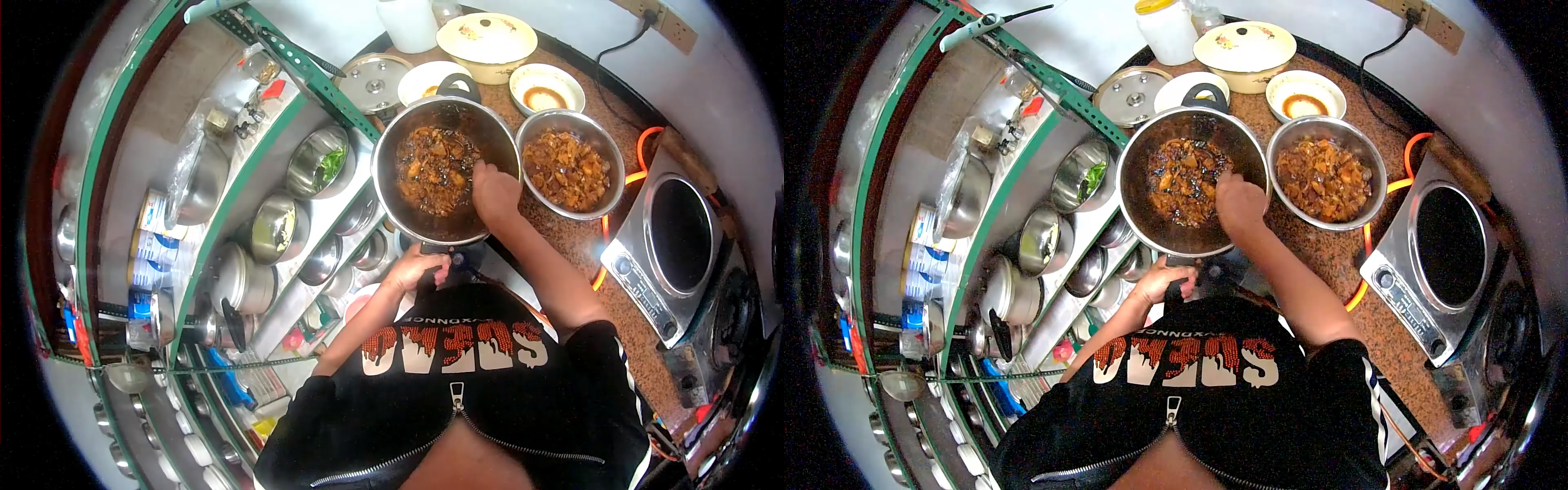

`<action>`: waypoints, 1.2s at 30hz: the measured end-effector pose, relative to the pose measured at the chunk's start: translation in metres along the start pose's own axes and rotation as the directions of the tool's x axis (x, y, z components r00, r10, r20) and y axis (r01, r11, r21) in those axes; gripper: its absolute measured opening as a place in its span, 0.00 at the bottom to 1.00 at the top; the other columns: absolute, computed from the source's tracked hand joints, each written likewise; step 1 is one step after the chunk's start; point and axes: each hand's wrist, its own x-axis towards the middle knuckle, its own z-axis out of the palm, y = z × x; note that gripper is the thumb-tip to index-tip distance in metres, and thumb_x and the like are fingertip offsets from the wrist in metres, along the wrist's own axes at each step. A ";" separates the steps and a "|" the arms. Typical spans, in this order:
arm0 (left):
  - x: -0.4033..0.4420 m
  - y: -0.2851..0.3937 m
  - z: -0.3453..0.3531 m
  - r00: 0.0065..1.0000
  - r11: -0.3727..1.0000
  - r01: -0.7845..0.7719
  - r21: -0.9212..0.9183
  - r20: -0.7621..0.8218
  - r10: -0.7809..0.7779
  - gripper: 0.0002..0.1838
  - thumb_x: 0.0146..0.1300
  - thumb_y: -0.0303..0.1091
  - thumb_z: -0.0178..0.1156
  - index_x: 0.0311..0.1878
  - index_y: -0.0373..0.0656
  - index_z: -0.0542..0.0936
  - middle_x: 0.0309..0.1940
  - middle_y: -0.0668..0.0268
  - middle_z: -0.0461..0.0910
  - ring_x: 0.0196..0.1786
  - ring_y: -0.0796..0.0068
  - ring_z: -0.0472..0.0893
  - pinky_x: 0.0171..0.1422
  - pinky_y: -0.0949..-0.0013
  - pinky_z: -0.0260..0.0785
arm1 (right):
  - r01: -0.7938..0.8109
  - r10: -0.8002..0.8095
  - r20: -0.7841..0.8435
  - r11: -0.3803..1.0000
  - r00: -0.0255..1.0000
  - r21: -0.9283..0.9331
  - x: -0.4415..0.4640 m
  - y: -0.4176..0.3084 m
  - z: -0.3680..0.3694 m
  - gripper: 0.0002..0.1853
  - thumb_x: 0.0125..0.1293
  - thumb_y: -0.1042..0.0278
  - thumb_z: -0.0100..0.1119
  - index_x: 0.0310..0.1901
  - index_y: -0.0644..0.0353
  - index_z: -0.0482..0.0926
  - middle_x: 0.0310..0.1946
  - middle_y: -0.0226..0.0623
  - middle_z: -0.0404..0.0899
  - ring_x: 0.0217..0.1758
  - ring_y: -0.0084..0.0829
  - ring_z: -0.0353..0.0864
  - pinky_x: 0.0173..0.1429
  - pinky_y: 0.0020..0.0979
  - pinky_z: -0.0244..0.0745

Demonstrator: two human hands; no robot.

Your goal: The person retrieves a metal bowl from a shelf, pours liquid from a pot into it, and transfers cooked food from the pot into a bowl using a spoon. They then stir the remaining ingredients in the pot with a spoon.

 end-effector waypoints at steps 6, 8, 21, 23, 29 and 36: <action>0.001 -0.001 0.003 0.999 0.998 -0.035 0.053 0.027 0.034 0.13 0.58 0.28 0.60 0.44 0.36 0.71 0.18 0.64 0.72 0.18 0.73 0.70 0.23 0.69 0.65 | 0.062 -0.058 -0.043 0.994 0.997 0.088 -0.009 -0.013 0.009 0.07 0.55 0.74 0.55 0.36 0.64 0.76 0.24 0.43 0.79 0.23 0.37 0.82 0.22 0.34 0.76; 0.002 -0.004 -0.001 0.999 0.996 -0.031 0.079 0.031 0.028 0.13 0.58 0.28 0.60 0.44 0.36 0.71 0.18 0.64 0.72 0.18 0.73 0.70 0.23 0.69 0.65 | 0.065 -0.062 -0.029 0.991 0.998 0.119 -0.014 -0.018 0.007 0.07 0.55 0.74 0.55 0.36 0.64 0.76 0.24 0.42 0.79 0.23 0.37 0.82 0.22 0.34 0.76; 0.003 -0.003 -0.005 0.998 0.996 -0.040 0.078 0.057 0.035 0.13 0.58 0.29 0.59 0.44 0.37 0.71 0.18 0.65 0.72 0.19 0.74 0.70 0.23 0.69 0.65 | 0.061 -0.053 -0.047 0.978 0.997 0.201 -0.004 -0.004 0.004 0.09 0.54 0.75 0.53 0.39 0.60 0.77 0.27 0.43 0.79 0.27 0.43 0.81 0.28 0.38 0.74; 0.003 -0.003 -0.004 0.997 0.994 -0.054 0.091 0.053 0.049 0.12 0.59 0.29 0.59 0.44 0.37 0.71 0.19 0.65 0.72 0.19 0.74 0.70 0.24 0.69 0.66 | 0.079 -0.076 -0.021 0.970 0.997 0.232 -0.002 -0.003 0.007 0.10 0.54 0.75 0.53 0.40 0.60 0.77 0.28 0.43 0.79 0.27 0.43 0.81 0.29 0.38 0.75; 0.004 -0.009 -0.009 0.995 0.988 -0.075 0.134 0.078 0.065 0.10 0.58 0.28 0.59 0.41 0.36 0.72 0.19 0.65 0.73 0.20 0.74 0.71 0.25 0.69 0.67 | 0.213 -0.215 -0.019 0.949 0.976 0.233 -0.019 -0.006 0.010 0.12 0.54 0.75 0.55 0.41 0.60 0.77 0.28 0.41 0.80 0.26 0.39 0.81 0.28 0.36 0.75; 0.002 -0.008 -0.006 0.998 0.995 -0.043 0.088 0.043 0.039 0.11 0.58 0.28 0.60 0.42 0.36 0.72 0.20 0.65 0.73 0.20 0.74 0.72 0.25 0.69 0.66 | 0.255 -0.271 0.074 0.951 0.960 0.175 -0.041 -0.004 0.011 0.14 0.53 0.73 0.56 0.43 0.59 0.78 0.27 0.38 0.79 0.25 0.37 0.81 0.26 0.35 0.74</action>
